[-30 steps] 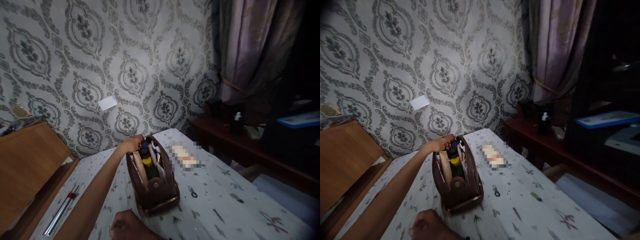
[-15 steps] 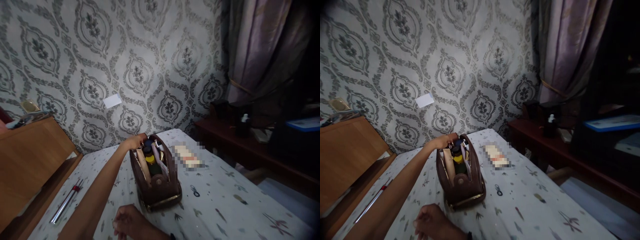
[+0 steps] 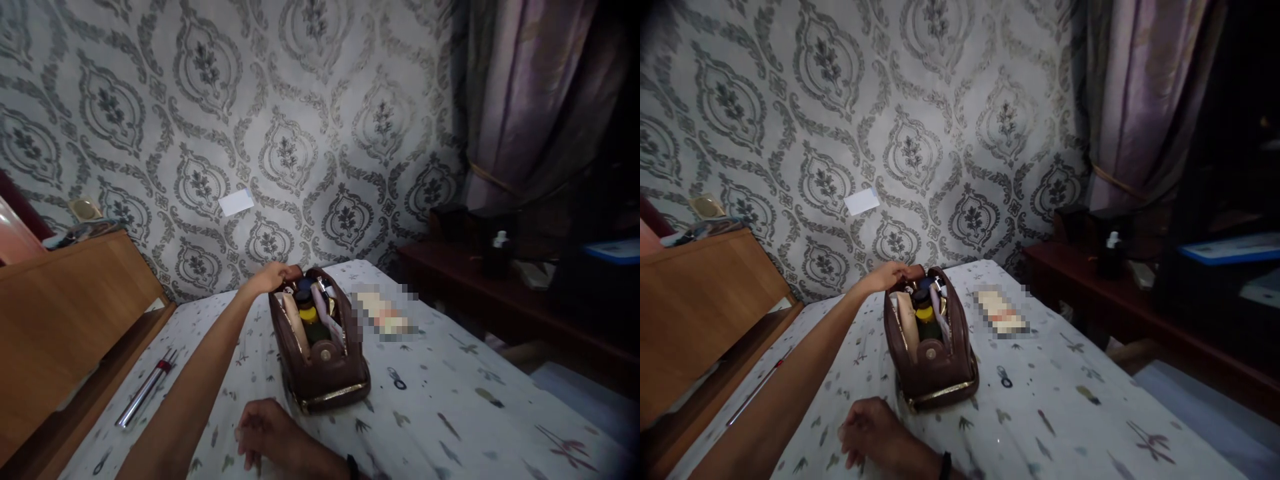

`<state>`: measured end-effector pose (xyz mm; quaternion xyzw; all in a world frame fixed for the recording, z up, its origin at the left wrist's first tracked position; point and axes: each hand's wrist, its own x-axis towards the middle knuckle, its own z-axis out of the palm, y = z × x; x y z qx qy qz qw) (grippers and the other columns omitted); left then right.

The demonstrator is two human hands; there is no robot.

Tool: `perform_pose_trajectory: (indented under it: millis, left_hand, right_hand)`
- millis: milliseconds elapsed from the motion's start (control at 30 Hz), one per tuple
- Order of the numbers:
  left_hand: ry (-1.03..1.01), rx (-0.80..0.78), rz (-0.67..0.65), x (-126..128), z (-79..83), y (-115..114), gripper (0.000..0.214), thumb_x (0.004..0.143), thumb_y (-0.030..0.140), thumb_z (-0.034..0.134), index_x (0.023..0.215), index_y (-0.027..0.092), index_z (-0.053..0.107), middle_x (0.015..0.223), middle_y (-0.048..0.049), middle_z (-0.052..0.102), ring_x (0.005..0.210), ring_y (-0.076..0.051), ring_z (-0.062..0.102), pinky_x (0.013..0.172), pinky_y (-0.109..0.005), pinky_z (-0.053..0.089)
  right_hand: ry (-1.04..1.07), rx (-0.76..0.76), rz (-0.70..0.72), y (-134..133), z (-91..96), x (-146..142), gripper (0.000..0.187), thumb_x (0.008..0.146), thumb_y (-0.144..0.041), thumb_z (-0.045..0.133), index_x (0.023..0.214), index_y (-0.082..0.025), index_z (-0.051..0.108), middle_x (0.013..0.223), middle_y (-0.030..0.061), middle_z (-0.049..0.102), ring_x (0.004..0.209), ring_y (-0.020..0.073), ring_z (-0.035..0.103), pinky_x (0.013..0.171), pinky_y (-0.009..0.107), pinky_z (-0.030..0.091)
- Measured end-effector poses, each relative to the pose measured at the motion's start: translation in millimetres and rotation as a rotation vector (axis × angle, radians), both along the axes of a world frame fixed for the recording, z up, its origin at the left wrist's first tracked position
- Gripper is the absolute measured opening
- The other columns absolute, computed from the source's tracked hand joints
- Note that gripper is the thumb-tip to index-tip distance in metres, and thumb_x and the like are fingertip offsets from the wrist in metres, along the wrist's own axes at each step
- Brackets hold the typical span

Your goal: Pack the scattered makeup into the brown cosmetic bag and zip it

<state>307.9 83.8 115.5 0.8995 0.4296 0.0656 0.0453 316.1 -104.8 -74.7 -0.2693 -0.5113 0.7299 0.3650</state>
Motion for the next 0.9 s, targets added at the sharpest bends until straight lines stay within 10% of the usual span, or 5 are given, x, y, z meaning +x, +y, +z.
perform_pose_trajectory:
  millis: [133,267,500,700,900]
  left_hand:
    - [-0.201,0.101,0.079,-35.5,-2.9,-22.7,0.039,0.091,0.015,0.034,0.117,0.016,0.063,0.119,-0.0075,0.069,0.110,-0.019,0.062,0.097,-0.032,0.048]
    - [-0.336,0.201,0.200,-93.5,-41.6,-56.6,0.032,0.095,0.018,0.036,0.112,0.019,0.063,0.116,-0.0071,0.070,0.110,-0.020,0.062,0.098,-0.032,0.049]
    - [0.138,0.230,0.598,-207.4,-119.0,-115.4,0.035,0.094,0.011,0.039,0.119,0.021,0.061,0.125,-0.0101,0.065,0.124,-0.024,0.054,0.107,-0.038,0.039]
    - [0.205,0.180,1.007,-282.0,-132.7,-135.2,0.038,0.097,0.025,0.037,0.131,0.015,0.050,0.138,-0.0229,0.054,0.130,-0.037,0.047,0.103,-0.055,0.036]
    - [0.195,0.085,1.076,-298.7,-140.3,-135.3,0.036,0.098,0.031,0.032,0.125,0.015,0.050,0.124,-0.0192,0.064,0.112,-0.033,0.062,0.088,-0.045,0.047]
  right_hand:
    - [-0.031,0.011,0.006,-4.2,4.3,4.4,0.054,0.061,-0.066,0.075,0.073,-0.017,0.053,0.064,-0.0038,0.059,0.051,0.0079,0.054,0.051,0.022,0.038]
    - [-0.076,0.061,-0.018,-2.4,0.3,2.8,0.050,0.065,-0.063,0.072,0.073,-0.017,0.053,0.064,-0.0033,0.058,0.052,0.0085,0.053,0.052,0.023,0.040]
    - [-0.158,0.193,0.020,-0.5,-0.4,1.2,0.043,0.075,-0.059,0.066,0.074,-0.018,0.052,0.067,-0.0023,0.059,0.054,0.0094,0.055,0.052,0.022,0.039]
    - [-0.204,0.206,0.031,-4.5,0.0,0.1,0.043,0.076,-0.060,0.064,0.073,-0.018,0.052,0.067,-0.0017,0.056,0.056,0.0113,0.055,0.056,0.025,0.041]
    - [-0.333,0.458,-0.129,-20.5,28.3,3.7,0.031,0.090,-0.048,0.055,0.079,-0.019,0.060,0.069,0.0018,0.061,0.066,0.0156,0.060,0.063,0.027,0.046]
